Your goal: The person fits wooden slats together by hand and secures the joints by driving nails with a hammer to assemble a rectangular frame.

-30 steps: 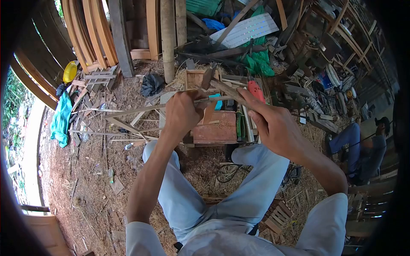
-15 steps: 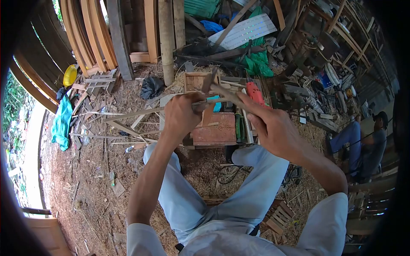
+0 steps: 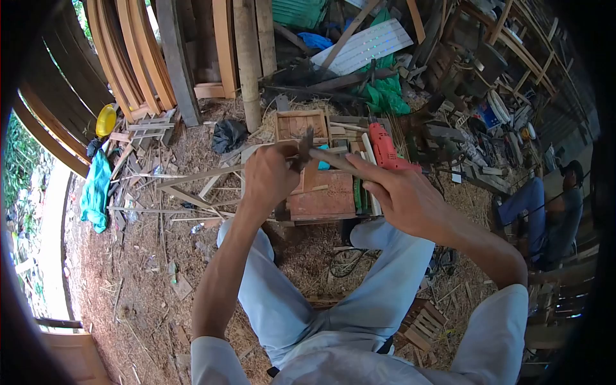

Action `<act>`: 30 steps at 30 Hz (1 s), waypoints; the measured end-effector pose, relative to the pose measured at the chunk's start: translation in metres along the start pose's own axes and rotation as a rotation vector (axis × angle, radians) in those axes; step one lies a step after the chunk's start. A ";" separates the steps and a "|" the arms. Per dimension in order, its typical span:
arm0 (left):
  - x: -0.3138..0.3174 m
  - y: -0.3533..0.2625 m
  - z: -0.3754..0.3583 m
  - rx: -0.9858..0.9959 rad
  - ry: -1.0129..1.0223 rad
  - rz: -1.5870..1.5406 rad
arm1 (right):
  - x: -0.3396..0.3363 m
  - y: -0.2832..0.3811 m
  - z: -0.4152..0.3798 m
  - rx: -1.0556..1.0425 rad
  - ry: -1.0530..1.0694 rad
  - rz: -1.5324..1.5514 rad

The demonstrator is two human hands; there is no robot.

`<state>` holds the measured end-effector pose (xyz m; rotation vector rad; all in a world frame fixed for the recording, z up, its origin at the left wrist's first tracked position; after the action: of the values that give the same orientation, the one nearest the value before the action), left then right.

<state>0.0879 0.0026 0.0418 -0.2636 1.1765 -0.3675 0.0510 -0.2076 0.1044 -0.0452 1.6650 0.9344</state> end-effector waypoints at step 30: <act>-0.014 0.008 0.011 0.158 0.124 -0.095 | 0.066 -0.039 0.096 -0.136 -0.416 0.610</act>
<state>0.0951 0.0152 0.0545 -0.1611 1.2525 -0.5636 0.1257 -0.1486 0.0262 0.5582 1.2342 1.4009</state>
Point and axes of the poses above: each hand's wrist, its own z-axis towards the middle knuckle, its own x-axis out of the palm, y = z × x, the point moved 6 cm from there along z, towards the middle knuckle, and after that the axes turned 14 degrees about z, right-handed, at the moved point
